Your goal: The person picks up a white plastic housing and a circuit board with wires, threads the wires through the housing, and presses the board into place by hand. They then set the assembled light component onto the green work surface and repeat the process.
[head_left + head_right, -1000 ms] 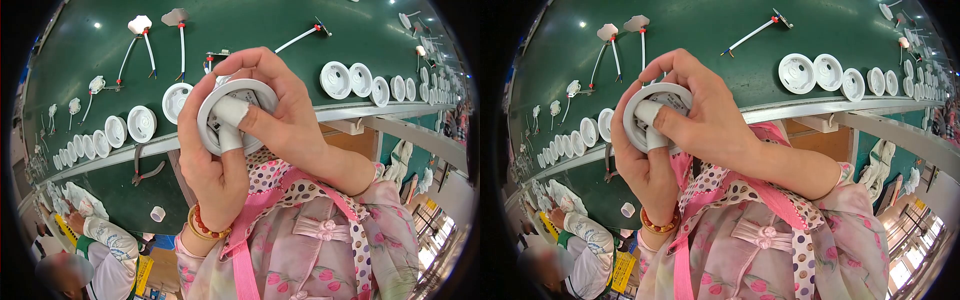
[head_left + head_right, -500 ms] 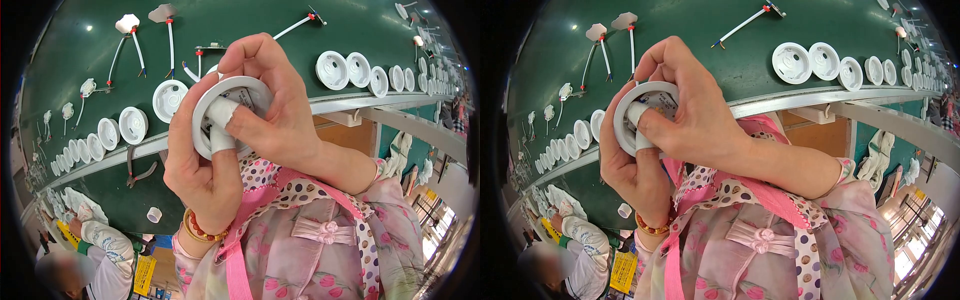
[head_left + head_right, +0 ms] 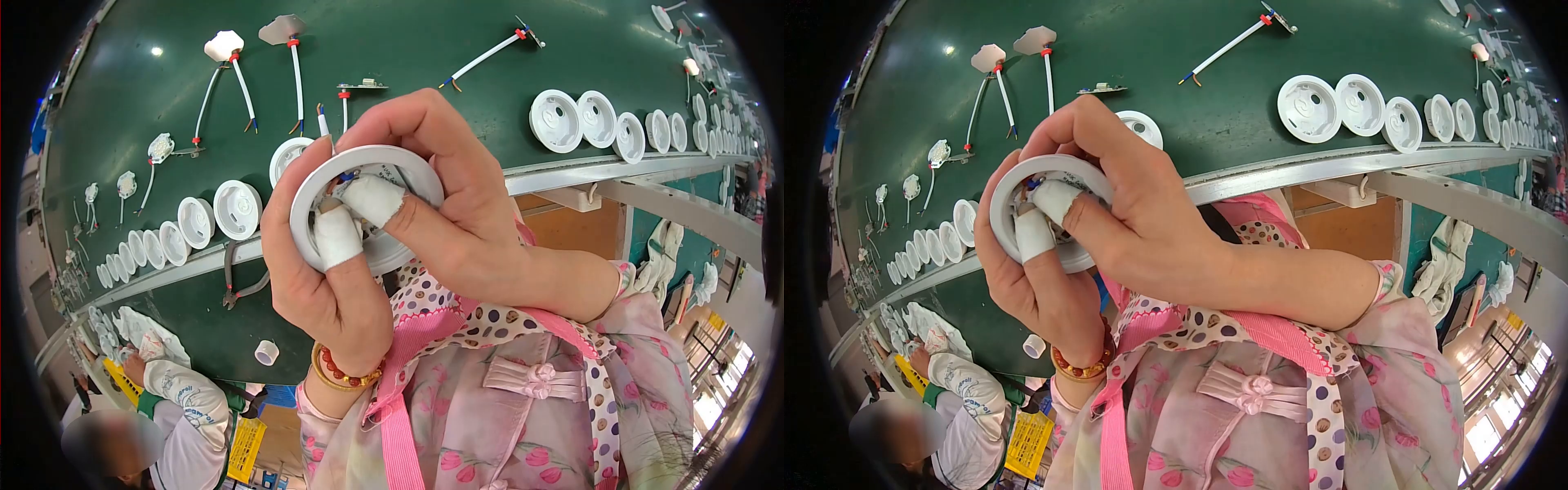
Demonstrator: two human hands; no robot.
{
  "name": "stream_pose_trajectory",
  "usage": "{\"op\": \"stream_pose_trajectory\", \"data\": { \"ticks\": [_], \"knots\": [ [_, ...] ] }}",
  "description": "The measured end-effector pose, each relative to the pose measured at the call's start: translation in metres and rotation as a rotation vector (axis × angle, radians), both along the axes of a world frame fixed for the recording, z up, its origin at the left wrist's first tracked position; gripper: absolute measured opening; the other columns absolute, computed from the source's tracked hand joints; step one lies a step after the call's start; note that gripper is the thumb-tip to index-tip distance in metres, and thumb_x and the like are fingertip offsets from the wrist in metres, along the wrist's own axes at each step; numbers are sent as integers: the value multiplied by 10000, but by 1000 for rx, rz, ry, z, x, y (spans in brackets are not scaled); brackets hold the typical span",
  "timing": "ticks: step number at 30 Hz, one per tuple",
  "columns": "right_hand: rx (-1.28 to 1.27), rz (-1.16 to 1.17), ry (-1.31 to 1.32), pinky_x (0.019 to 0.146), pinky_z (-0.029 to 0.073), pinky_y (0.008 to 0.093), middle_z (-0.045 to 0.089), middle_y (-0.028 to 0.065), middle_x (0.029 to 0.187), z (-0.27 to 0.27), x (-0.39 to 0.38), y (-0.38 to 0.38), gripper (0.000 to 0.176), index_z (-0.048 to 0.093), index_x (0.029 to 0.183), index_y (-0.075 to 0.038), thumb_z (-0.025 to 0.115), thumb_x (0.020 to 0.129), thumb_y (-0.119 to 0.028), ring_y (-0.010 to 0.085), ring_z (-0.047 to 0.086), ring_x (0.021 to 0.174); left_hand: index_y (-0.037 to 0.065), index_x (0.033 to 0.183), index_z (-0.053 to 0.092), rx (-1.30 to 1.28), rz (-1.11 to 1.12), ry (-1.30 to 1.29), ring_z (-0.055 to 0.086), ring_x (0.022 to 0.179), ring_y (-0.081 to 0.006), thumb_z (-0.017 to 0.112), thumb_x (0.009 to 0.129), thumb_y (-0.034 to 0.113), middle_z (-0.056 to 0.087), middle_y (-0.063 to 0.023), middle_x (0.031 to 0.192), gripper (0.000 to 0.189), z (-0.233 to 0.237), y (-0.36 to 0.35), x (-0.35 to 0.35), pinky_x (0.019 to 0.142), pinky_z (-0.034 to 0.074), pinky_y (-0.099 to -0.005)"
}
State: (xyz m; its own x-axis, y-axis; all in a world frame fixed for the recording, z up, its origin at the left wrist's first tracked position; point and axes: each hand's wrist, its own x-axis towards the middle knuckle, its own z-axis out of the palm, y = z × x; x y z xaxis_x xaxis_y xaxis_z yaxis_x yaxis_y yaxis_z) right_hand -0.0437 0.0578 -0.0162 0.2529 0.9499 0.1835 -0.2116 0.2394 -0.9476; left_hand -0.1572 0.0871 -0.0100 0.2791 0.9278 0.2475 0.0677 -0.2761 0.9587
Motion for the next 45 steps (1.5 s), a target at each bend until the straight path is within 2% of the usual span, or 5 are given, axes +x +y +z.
{"op": "stream_pose_trajectory", "data": {
  "ticks": [11,21,33,40,45],
  "knots": [
    [65,-73,127,791,435,239,550,59,1013,-3,-6,-8,242,456,1088,-29,557,871,-62,96,541,917,-72,1122,539,267,-38,90,619,915,-210,461,858,23,625,-158,1034,291,8,5,1,798,491,-287],
    [-163,-91,267,773,454,262,559,66,906,-2,-15,4,230,476,1000,-19,485,786,66,117,545,863,-72,1125,517,103,-1,122,579,964,-189,419,805,-34,603,-138,1068,336,0,7,-1,862,457,-293],
    [-231,88,279,828,452,256,613,49,1010,-2,-19,6,290,526,1150,-8,517,871,-90,128,573,945,-74,1130,517,148,91,108,592,944,-204,431,847,13,598,-152,1069,308,-6,4,-6,841,468,-296],
    [-94,327,346,960,357,300,474,124,1219,-13,-11,9,571,326,1324,1,481,777,-55,193,450,1132,-59,1191,470,-180,136,-145,573,1010,-216,419,865,7,552,-143,1143,337,-5,15,-9,855,478,-316],
    [-173,373,337,937,372,297,486,127,1189,-8,-3,5,580,324,1324,-5,433,756,-37,199,461,1119,-61,1231,434,-150,23,-113,547,1039,-193,450,852,16,511,-148,1199,388,1,12,-15,869,456,-303]
  ]
}}
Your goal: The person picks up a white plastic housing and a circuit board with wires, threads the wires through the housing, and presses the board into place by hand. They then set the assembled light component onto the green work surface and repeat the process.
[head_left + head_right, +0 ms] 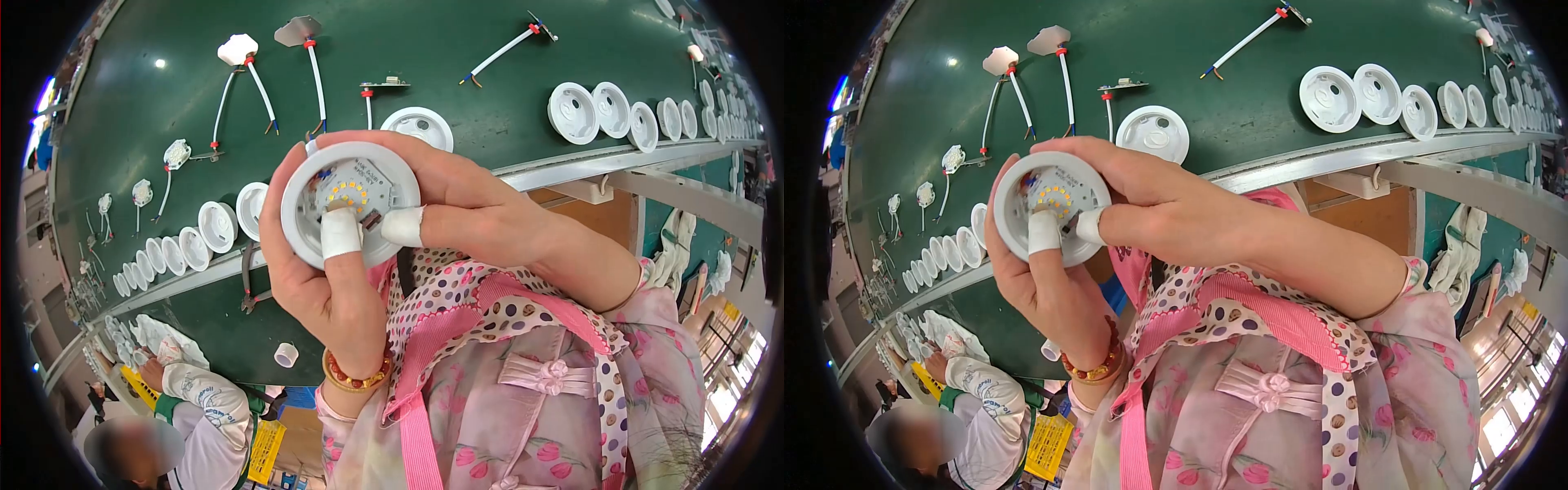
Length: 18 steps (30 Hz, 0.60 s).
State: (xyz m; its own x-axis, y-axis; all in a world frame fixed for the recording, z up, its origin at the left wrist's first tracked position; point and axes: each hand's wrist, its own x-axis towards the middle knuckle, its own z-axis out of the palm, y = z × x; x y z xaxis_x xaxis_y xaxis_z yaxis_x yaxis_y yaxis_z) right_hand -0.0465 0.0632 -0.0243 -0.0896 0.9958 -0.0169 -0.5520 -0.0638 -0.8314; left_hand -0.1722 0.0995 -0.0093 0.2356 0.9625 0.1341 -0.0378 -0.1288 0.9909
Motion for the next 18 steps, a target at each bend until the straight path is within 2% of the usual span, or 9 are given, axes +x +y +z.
{"op": "stream_pose_trajectory", "data": {
  "ticks": [2,5,8,12,15,18],
  "knots": [
    [23,70,-25,928,383,302,487,128,1183,2,3,1,573,332,1314,-6,430,750,-35,197,465,1113,-58,1239,425,18,-15,77,547,1028,-180,456,851,12,522,-148,1187,395,4,1,-3,868,447,-287],
    [29,25,-91,899,407,314,512,138,1138,4,0,3,499,363,1270,-3,432,777,-34,200,495,1069,-58,1229,440,28,-20,122,546,1027,-183,467,854,20,517,-152,1199,384,4,2,-7,870,442,-288],
    [72,-40,-345,927,403,322,504,97,1204,4,-4,1,464,349,1319,-23,485,891,-140,190,492,1111,-61,1224,450,62,-18,132,548,1026,-189,467,862,30,520,-155,1199,373,3,1,-7,870,442,-290],
    [59,-169,-305,868,434,297,563,67,1103,6,-15,1,366,428,1253,-35,484,906,-137,152,537,1025,-68,1229,447,103,-13,115,554,1019,-200,457,876,42,526,-161,1195,370,4,0,-8,878,436,-293],
    [62,-226,-178,840,443,275,583,51,1060,4,-24,2,315,472,1215,-38,478,913,-125,122,547,988,-76,1226,443,239,19,259,569,993,-213,448,890,66,535,-169,1170,364,5,-2,-7,855,452,-296],
    [122,-228,-144,830,443,263,586,47,1047,1,-30,2,286,500,1188,-37,477,916,-123,106,546,974,-91,1214,440,309,134,218,585,953,-225,437,900,83,550,-181,1129,360,5,-12,-5,817,474,-296]
  ]
}}
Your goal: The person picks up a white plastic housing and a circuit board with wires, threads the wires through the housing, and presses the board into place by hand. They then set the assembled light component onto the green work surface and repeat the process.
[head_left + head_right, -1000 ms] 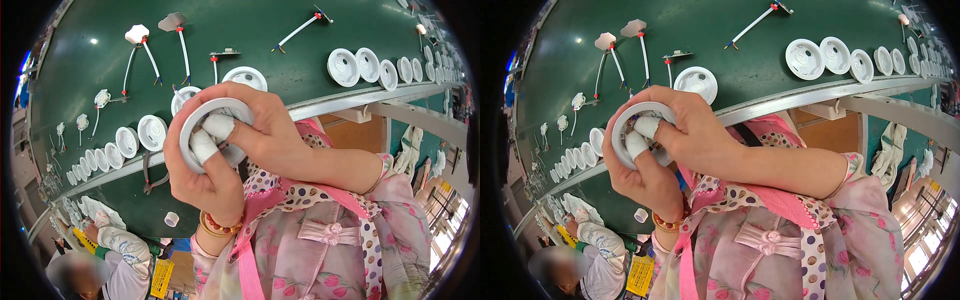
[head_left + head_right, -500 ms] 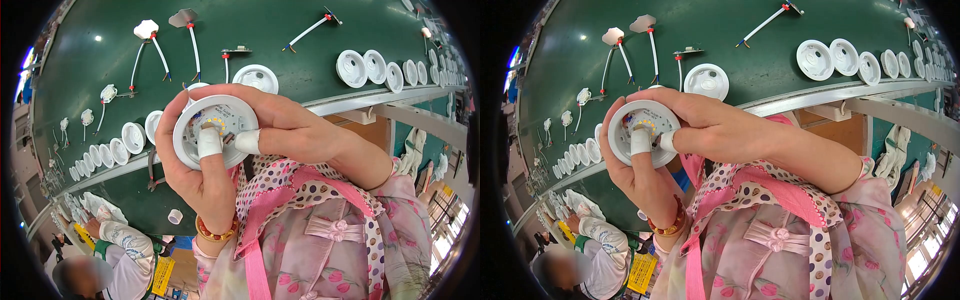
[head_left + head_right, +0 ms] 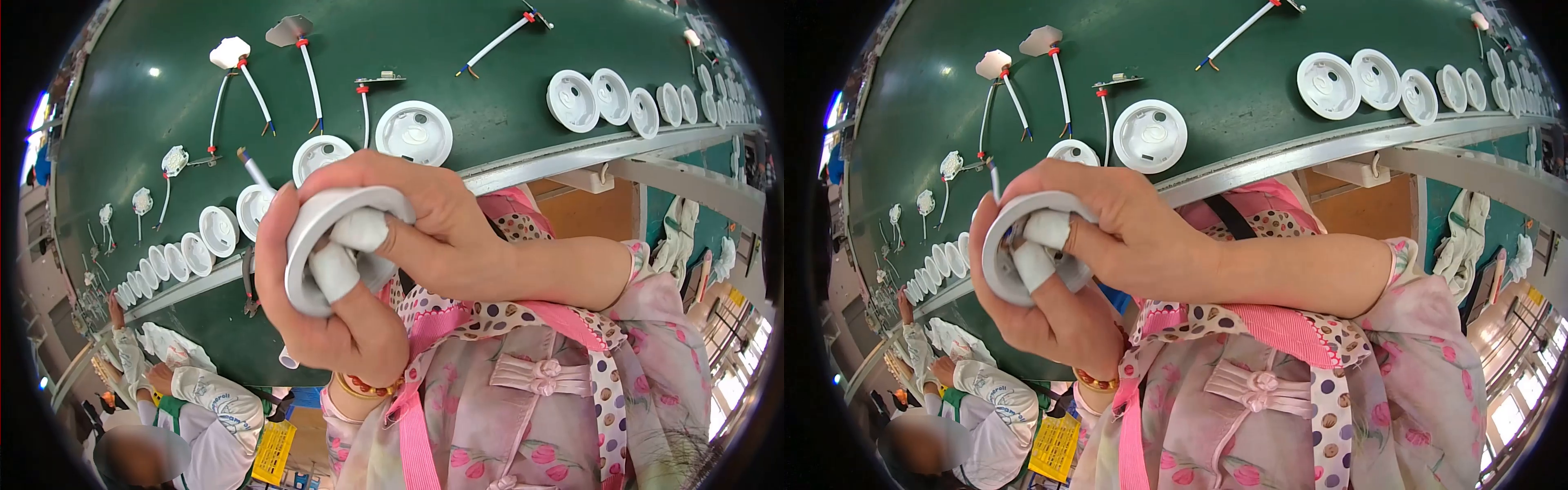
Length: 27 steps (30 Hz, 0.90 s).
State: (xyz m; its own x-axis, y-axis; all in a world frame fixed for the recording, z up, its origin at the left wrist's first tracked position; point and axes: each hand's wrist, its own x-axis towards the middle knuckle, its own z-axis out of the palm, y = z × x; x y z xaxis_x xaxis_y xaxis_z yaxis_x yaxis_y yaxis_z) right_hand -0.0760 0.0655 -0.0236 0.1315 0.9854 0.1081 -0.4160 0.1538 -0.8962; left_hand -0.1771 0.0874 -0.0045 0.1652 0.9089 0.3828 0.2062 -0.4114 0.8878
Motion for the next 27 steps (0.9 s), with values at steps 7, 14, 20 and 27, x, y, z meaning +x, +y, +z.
{"op": "stream_pose_trajectory", "data": {
  "ticks": [7,14,20,27],
  "knots": [
    [-19,183,-15,860,429,281,585,65,1032,-8,16,16,276,546,1143,-20,501,875,-71,149,547,989,-86,1275,381,-101,-3,-17,582,948,-214,422,887,49,549,-171,1122,413,-7,2,1,831,459,-282],
    [103,181,-885,790,465,335,597,145,938,18,50,45,345,573,1085,13,557,743,-31,271,603,887,-47,1258,437,-239,-132,46,572,947,-156,457,885,20,574,-109,1077,379,3,24,-10,833,445,-264],
    [-133,-45,-276,767,475,266,602,90,981,13,18,27,317,540,1110,8,532,793,-9,138,588,890,-50,1057,521,-349,-49,-133,540,936,-140,476,878,40,530,-95,1053,206,-6,27,-8,811,440,-254],
    [-72,-18,-176,714,470,278,623,93,859,9,18,31,237,554,1020,34,500,797,-22,151,590,790,-50,1007,512,-127,-27,204,529,783,-176,430,835,55,546,-129,944,218,2,31,-7,705,428,-268]
  ]
}}
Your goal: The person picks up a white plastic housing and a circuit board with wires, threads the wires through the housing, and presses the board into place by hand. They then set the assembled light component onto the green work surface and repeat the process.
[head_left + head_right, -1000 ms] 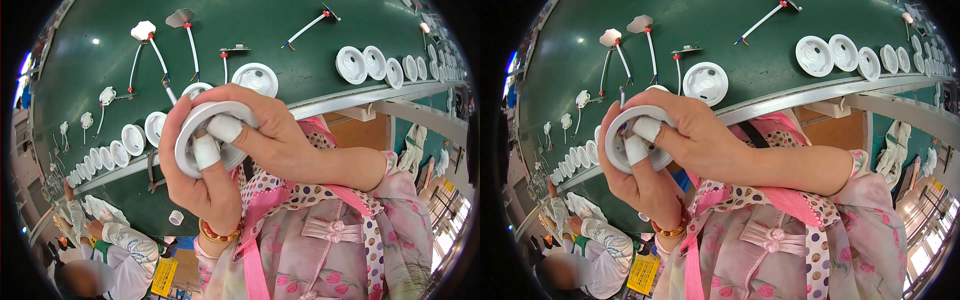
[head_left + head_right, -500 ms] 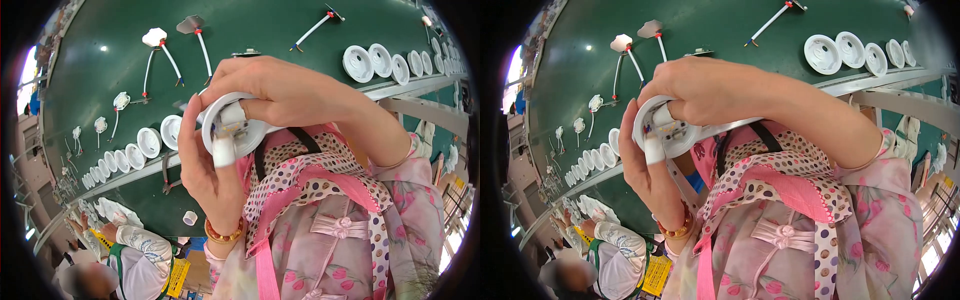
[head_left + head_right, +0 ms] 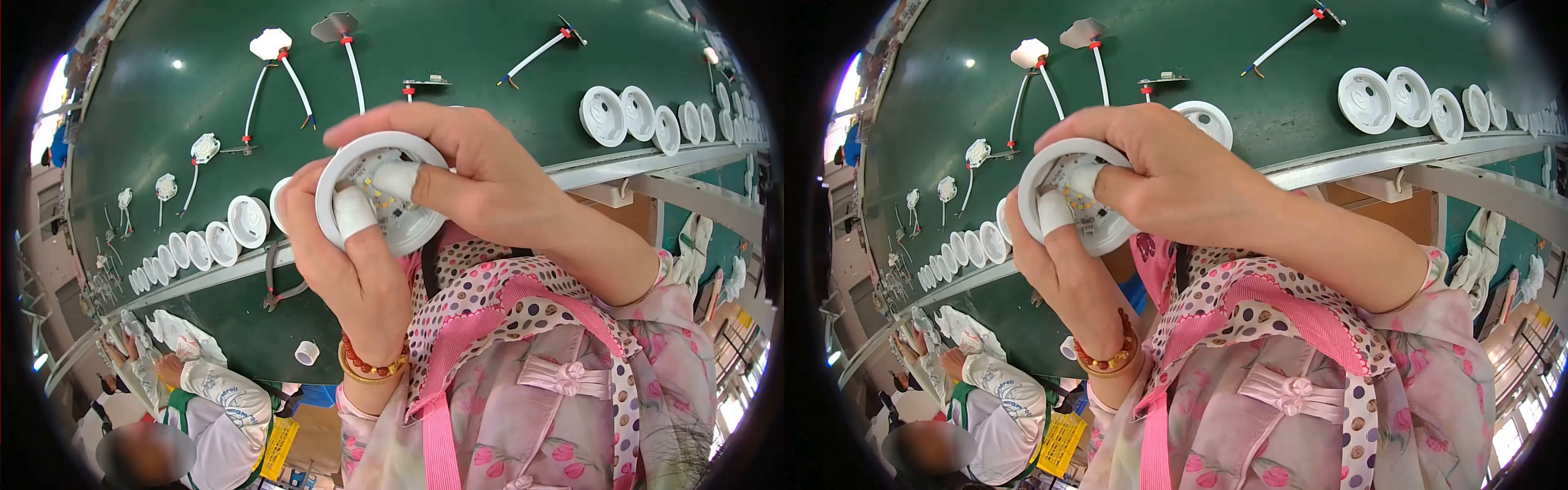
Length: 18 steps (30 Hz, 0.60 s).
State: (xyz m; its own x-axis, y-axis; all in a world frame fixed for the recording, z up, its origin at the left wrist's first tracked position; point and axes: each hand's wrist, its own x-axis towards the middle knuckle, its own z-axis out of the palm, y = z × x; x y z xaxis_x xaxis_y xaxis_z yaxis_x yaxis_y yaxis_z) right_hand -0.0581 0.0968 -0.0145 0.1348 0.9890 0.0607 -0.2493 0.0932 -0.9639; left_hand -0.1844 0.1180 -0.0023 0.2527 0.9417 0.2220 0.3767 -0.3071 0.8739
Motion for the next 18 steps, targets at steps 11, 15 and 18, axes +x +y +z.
{"op": "stream_pose_trajectory", "data": {
  "ticks": [11,15,18],
  "knots": [
    [69,-215,-2,670,459,262,595,70,805,-10,-24,-3,148,508,921,22,565,793,-24,125,566,744,-48,1015,524,-14,35,-127,565,785,-154,436,864,76,577,-96,869,215,-4,0,-3,703,439,-253],
    [72,-205,45,663,463,255,592,67,791,-4,-24,-8,125,505,907,19,547,791,3,125,576,734,-44,1019,526,-9,23,-170,561,789,-146,448,864,81,577,-89,874,214,-7,-3,-6,703,438,-247],
    [67,-216,39,668,467,258,593,72,791,-5,-23,-9,128,503,912,20,536,789,13,132,584,739,-45,1013,532,-36,18,-182,555,791,-145,448,862,81,572,-85,877,214,-6,-3,-3,709,433,-246]
  ]
}}
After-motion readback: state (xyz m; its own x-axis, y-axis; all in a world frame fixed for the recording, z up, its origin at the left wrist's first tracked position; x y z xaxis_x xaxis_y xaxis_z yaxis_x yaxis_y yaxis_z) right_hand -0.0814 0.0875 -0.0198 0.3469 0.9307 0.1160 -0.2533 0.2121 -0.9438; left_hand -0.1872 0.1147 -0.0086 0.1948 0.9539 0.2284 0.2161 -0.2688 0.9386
